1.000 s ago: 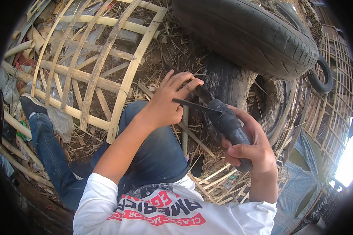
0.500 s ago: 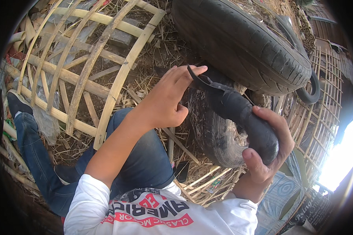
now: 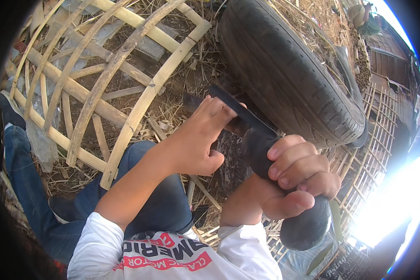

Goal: The person constructs a lattice structure by cutting a thin wood strip with a machete, hammering it into place on a wooden frame, and checking the alignment.

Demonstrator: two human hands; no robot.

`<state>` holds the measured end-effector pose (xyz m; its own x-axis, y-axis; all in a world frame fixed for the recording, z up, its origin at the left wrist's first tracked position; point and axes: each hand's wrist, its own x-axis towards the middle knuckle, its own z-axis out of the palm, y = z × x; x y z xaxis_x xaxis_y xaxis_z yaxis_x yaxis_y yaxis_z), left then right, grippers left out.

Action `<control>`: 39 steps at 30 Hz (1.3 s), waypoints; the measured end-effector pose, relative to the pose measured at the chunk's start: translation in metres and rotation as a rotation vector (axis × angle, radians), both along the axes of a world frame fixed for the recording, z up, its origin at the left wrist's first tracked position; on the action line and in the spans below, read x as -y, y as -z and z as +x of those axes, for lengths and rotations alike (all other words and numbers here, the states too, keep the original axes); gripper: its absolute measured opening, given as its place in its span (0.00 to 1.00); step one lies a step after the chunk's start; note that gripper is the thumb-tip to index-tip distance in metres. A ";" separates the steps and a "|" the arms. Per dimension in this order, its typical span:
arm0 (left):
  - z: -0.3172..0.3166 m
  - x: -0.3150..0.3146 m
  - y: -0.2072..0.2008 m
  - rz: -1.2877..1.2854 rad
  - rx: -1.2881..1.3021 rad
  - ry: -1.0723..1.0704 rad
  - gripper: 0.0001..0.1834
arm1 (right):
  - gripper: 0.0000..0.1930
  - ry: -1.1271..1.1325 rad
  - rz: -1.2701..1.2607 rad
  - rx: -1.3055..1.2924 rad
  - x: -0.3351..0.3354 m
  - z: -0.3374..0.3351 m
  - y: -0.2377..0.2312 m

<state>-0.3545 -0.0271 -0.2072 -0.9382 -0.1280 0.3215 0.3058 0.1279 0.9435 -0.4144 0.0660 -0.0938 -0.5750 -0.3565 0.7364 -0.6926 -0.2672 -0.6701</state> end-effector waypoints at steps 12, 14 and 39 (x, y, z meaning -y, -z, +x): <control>-0.003 -0.012 -0.003 -0.033 0.022 -0.026 0.44 | 0.14 -0.105 -0.002 0.165 -0.025 -0.019 -0.005; -0.004 -0.012 -0.004 -0.052 0.038 0.000 0.44 | 0.08 -0.157 0.099 0.235 -0.028 -0.030 -0.015; -0.012 -0.007 -0.007 0.006 0.053 -0.091 0.47 | 0.11 0.033 -0.221 -0.113 0.005 -0.031 0.017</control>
